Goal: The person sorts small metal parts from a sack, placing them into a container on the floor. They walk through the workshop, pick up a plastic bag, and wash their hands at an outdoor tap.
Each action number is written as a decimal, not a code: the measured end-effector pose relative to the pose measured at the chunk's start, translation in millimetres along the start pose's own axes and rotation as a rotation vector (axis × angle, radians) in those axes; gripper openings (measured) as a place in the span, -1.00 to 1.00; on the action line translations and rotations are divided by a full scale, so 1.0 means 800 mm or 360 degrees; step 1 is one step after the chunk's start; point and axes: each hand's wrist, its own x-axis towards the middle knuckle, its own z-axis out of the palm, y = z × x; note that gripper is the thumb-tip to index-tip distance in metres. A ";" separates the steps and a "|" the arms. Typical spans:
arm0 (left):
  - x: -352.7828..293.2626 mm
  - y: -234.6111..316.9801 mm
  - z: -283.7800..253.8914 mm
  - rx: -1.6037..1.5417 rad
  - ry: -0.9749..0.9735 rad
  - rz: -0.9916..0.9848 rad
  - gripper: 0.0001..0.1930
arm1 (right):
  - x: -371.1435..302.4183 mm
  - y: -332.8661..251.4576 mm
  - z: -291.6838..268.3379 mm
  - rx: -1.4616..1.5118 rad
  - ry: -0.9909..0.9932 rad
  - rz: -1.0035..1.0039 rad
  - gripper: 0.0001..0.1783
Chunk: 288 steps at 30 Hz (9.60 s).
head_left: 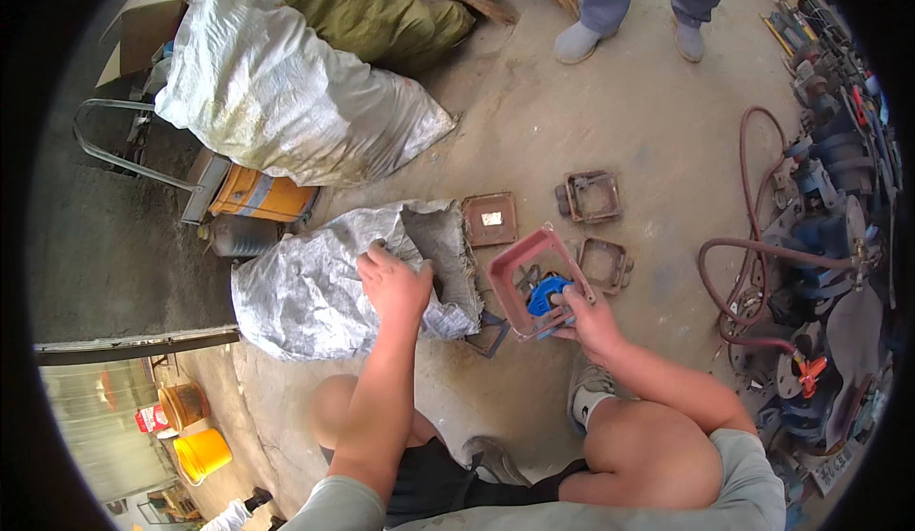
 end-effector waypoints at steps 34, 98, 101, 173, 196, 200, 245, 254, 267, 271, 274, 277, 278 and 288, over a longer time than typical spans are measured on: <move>-0.086 -0.080 -0.097 -0.0490 -0.0555 -0.0033 -0.43 | 0.128 -0.056 0.190 -0.0744 -0.0824 0.0604 -0.43; -0.006 -0.115 -0.201 -0.3149 -0.0254 -0.0680 -0.43 | 0.307 -0.114 -0.158 -0.3049 0.0472 -0.0231 -0.57; -0.020 -0.070 -0.141 -0.2851 -0.0256 -0.1075 -0.43 | 0.306 -0.119 -0.163 -0.3182 0.0460 -0.0218 -0.60; -0.040 -0.013 -0.050 -0.2760 -0.0820 -0.0932 -0.37 | 0.114 -0.057 0.119 -0.0354 -0.0373 -0.0801 -0.88; -0.026 -0.036 -0.101 -0.2787 -0.0576 -0.1235 -0.40 | 0.156 -0.002 -0.061 -0.2599 -0.0332 -0.0322 -0.02; -0.026 -0.033 -0.101 -0.2780 -0.0602 -0.1200 -0.42 | 0.177 0.016 -0.073 -0.2581 -0.0334 -0.0420 -0.09; -0.036 -0.073 -0.137 -0.2879 -0.0314 -0.1182 -0.40 | 0.149 -0.169 0.228 -0.1708 -0.1362 -0.0354 -0.51; -0.034 -0.089 -0.140 -0.2905 -0.0205 -0.1262 -0.39 | 0.342 -0.079 0.157 -0.2952 -0.0096 -0.0836 -0.27; -0.037 -0.072 -0.127 -0.2863 -0.0445 -0.1166 -0.41 | 0.339 -0.070 0.053 -0.2267 -0.0044 -0.0488 -0.42; -0.040 -0.062 -0.119 -0.2823 -0.0627 -0.1060 -0.41 | 0.308 -0.105 0.012 -0.1660 0.0130 -0.0201 -0.49; -0.042 -0.055 -0.109 -0.2782 -0.0711 -0.0984 -0.40 | 0.262 -0.134 0.007 -0.0609 -0.0041 -0.0193 -0.47; -0.039 -0.049 -0.097 -0.2780 -0.0736 -0.1014 -0.41 | 0.208 -0.165 0.035 -0.0394 -0.0130 -0.0254 -0.51; -0.037 -0.047 -0.094 -0.2796 -0.0738 -0.1019 -0.42 | 0.191 -0.171 0.048 -0.0415 -0.0265 -0.0310 -0.51; -0.028 -0.026 -0.100 -0.2618 -0.0702 -0.0939 -0.41 | 0.115 -0.079 0.246 -0.0841 -0.1061 0.0017 -0.54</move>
